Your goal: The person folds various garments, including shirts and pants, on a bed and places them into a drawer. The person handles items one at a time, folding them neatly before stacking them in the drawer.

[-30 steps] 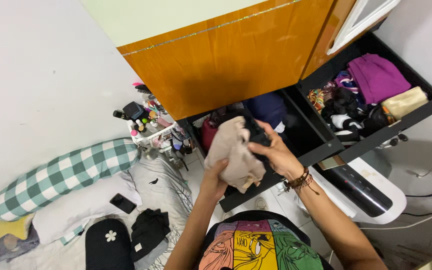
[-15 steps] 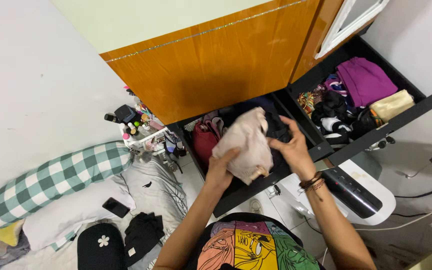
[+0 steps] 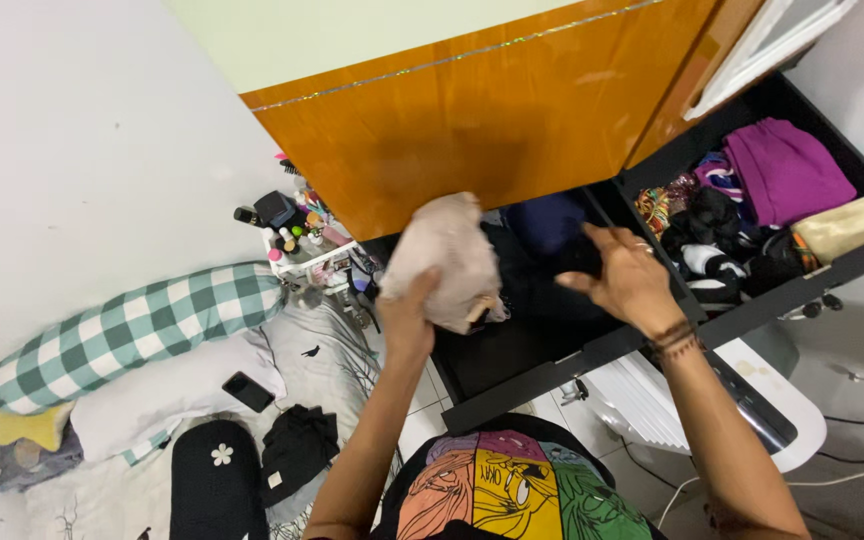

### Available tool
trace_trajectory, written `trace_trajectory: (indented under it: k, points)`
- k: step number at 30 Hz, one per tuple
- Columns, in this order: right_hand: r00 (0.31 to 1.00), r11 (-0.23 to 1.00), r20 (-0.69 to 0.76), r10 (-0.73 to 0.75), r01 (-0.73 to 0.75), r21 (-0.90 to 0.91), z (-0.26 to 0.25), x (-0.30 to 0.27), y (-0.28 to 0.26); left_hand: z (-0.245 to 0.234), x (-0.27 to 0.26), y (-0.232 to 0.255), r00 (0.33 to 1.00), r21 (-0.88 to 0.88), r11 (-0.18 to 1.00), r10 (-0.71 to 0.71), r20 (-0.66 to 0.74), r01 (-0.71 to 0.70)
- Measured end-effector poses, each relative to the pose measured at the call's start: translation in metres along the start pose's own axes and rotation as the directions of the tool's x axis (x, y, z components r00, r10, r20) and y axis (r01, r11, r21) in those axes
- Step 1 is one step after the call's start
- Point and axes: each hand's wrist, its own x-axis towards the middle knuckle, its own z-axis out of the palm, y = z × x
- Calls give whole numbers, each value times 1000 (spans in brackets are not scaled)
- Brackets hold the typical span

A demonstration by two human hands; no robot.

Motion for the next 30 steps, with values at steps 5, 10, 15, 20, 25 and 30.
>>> trace_trajectory:
  k: [5, 10, 15, 20, 25, 30]
  points:
    - [966, 297, 102, -238, -27, 954, 37, -5, -33, 24, 1, -39, 962, 285, 949, -195, 193, 136]
    - [994, 151, 93, 60, -101, 983, 52, 2, -42, 18, 43, -32, 840, 787, 614, -393, 373, -62]
    - [964, 163, 6, 267, -51, 985, 39, 4, -21, 2, 65, -8, 497, 485, -203, -609, 618, -851]
    - [936, 105, -14, 352, -25, 994, 37, 5, -8, -26, 87, -3, 478, 332, -344, -647, 594, -878]
    - [889, 132, -133, 438, 83, 988, 44, 1, 15, -63, 109, -43, 482, 189, -470, -646, 592, -862]
    - [843, 177, -179, 508, 102, 979, 47, -7, 32, -47, 87, -67, 408, 128, -426, -673, 617, -896]
